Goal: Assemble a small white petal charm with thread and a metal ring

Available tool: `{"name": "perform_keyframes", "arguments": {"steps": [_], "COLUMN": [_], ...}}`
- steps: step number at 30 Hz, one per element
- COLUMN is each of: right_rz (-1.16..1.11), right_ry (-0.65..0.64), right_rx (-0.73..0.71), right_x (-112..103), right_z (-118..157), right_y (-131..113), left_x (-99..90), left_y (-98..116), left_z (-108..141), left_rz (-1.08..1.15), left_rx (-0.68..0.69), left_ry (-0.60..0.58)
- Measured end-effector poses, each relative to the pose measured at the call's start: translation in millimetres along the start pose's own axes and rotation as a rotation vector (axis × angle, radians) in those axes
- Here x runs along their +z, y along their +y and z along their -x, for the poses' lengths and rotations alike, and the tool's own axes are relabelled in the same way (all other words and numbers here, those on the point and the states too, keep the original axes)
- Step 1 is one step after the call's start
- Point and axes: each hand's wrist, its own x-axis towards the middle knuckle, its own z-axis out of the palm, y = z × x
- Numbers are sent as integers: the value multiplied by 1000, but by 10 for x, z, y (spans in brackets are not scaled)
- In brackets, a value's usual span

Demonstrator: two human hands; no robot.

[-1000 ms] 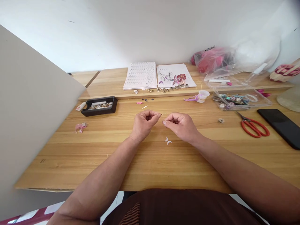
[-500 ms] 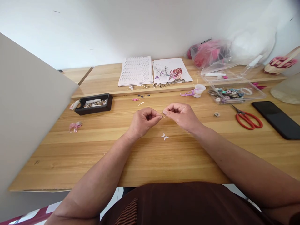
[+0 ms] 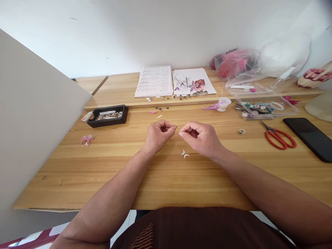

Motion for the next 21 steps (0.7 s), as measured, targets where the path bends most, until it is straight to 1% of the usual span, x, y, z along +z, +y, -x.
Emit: {"name": "perform_keyframes", "arguments": {"steps": [2, 4, 6, 8, 10, 12, 15, 18, 21], "right_rz": [11, -7, -50, -124, -239, -367, -467, -417, -293], "right_ry": [26, 44, 38, 9, -13, -26, -48, -39, 2], "right_rx": [-36, -28, 17, 89, 172, 243, 287, 241, 164], "right_x": [-37, -79, -111, -119, -97, -54, 11, 40, 36], "right_z": [-15, -54, -102, -141, -158, -153, -121, -89, -67], "right_y": [-22, -6, 41, 98, 142, 163, 166, 158, 138], "left_x": [-15, -26, -31, -28, -18, -4, 14, 26, 37], "left_y": [10, 22, 31, 37, 45, 56, 63, 38, 1], "left_z": [7, 15, 20, 24, 27, 31, 33, 26, 19], "left_rz": [-60, -73, -33, 40, 122, 191, 254, 294, 321], "left_rx": [27, 41, 28, -2, -22, -37, -74, -121, -157], "left_ry": [-91, -178, -229, -248, -236, -197, -136, -106, -99]}}
